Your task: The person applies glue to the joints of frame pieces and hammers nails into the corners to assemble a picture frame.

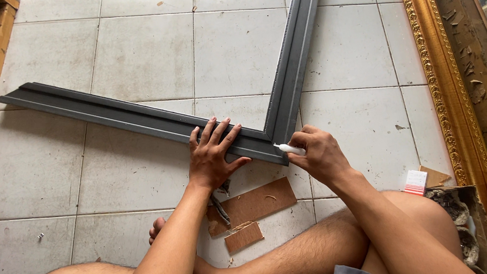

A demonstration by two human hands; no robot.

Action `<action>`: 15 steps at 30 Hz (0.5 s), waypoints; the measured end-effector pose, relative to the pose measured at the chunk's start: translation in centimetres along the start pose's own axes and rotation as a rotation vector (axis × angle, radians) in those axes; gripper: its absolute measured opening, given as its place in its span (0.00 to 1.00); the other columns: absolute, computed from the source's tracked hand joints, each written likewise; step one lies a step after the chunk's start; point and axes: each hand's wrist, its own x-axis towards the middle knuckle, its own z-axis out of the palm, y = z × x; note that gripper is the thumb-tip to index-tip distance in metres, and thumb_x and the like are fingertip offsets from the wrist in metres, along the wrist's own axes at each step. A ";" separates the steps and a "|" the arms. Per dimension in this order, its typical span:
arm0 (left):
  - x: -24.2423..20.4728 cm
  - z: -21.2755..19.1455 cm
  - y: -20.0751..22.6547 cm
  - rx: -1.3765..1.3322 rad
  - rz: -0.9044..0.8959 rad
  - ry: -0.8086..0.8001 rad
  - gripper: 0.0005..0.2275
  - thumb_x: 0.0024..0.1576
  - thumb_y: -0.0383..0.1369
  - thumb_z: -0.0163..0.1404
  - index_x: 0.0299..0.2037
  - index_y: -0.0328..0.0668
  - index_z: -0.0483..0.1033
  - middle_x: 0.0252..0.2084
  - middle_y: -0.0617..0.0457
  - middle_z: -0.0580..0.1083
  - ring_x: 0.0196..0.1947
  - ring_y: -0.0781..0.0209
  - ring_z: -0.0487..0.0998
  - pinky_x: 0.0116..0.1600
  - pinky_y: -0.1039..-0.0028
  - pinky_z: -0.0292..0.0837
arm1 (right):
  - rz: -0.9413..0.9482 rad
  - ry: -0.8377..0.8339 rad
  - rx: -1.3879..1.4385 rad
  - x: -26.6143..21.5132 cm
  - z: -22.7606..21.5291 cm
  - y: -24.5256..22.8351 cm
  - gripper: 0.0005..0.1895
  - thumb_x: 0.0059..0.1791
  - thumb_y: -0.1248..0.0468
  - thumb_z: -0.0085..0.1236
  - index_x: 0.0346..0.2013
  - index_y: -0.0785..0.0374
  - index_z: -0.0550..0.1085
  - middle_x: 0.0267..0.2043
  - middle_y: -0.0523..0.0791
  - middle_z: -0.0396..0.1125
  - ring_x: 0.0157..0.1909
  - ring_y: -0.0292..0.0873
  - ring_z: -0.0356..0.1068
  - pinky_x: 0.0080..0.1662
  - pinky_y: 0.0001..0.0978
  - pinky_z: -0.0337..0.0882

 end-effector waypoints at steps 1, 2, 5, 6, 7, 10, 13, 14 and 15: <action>0.0 0.0 0.1 -0.001 -0.001 0.000 0.37 0.47 0.68 0.51 0.69 0.77 0.65 0.69 0.62 0.67 0.72 0.54 0.61 0.73 0.46 0.47 | 0.000 -0.001 -0.001 0.0 0.0 0.1 0.06 0.41 0.62 0.68 0.31 0.57 0.81 0.32 0.49 0.70 0.35 0.51 0.75 0.39 0.43 0.75; 0.0 -0.1 0.1 0.000 0.000 0.001 0.37 0.47 0.69 0.51 0.69 0.77 0.65 0.69 0.62 0.67 0.72 0.54 0.61 0.73 0.46 0.47 | -0.009 0.000 -0.007 0.1 0.1 0.1 0.06 0.41 0.62 0.68 0.31 0.58 0.81 0.32 0.49 0.69 0.34 0.52 0.75 0.39 0.43 0.75; 0.1 -0.2 0.0 -0.001 0.004 0.002 0.37 0.47 0.68 0.51 0.69 0.76 0.65 0.69 0.62 0.67 0.72 0.54 0.61 0.73 0.46 0.47 | -0.018 -0.005 -0.003 0.2 0.2 0.2 0.07 0.41 0.62 0.68 0.31 0.58 0.80 0.32 0.50 0.69 0.35 0.53 0.75 0.38 0.45 0.74; 0.1 -0.2 0.0 -0.002 0.006 0.000 0.38 0.47 0.68 0.51 0.69 0.76 0.65 0.69 0.61 0.67 0.72 0.54 0.61 0.73 0.46 0.47 | -0.017 -0.011 0.008 0.2 0.1 0.2 0.07 0.40 0.62 0.68 0.31 0.58 0.80 0.32 0.50 0.69 0.35 0.54 0.75 0.39 0.46 0.74; 0.1 -0.1 0.1 -0.003 0.006 0.000 0.38 0.47 0.68 0.51 0.69 0.76 0.65 0.69 0.61 0.67 0.72 0.54 0.61 0.73 0.46 0.47 | -0.017 -0.010 0.007 0.3 0.1 0.4 0.07 0.40 0.62 0.68 0.31 0.58 0.80 0.32 0.50 0.69 0.35 0.54 0.75 0.39 0.46 0.74; 0.1 0.0 0.0 0.000 0.003 0.002 0.38 0.47 0.69 0.51 0.69 0.77 0.64 0.69 0.62 0.67 0.72 0.54 0.61 0.73 0.47 0.47 | -0.016 -0.010 -0.011 0.4 0.2 0.6 0.06 0.40 0.61 0.68 0.30 0.56 0.81 0.31 0.49 0.69 0.35 0.53 0.75 0.39 0.43 0.74; 0.0 0.2 -0.1 0.010 0.005 0.005 0.37 0.47 0.69 0.50 0.69 0.77 0.64 0.69 0.62 0.67 0.72 0.55 0.61 0.73 0.47 0.46 | -0.015 -0.013 -0.017 0.2 0.2 0.6 0.07 0.40 0.61 0.68 0.30 0.56 0.80 0.31 0.49 0.69 0.34 0.53 0.74 0.39 0.44 0.73; 0.0 0.3 -0.1 0.012 0.005 0.007 0.37 0.47 0.69 0.50 0.69 0.77 0.64 0.69 0.62 0.67 0.72 0.55 0.61 0.73 0.47 0.47 | -0.005 -0.017 -0.015 0.1 0.1 0.6 0.07 0.40 0.61 0.68 0.30 0.56 0.80 0.31 0.49 0.69 0.34 0.53 0.74 0.39 0.44 0.73; 0.0 0.3 -0.2 0.014 0.005 0.009 0.38 0.47 0.69 0.50 0.70 0.77 0.64 0.69 0.62 0.67 0.72 0.55 0.61 0.73 0.47 0.47 | 0.006 -0.022 -0.013 0.0 0.1 0.7 0.07 0.40 0.60 0.68 0.30 0.56 0.80 0.31 0.48 0.69 0.35 0.52 0.74 0.39 0.44 0.73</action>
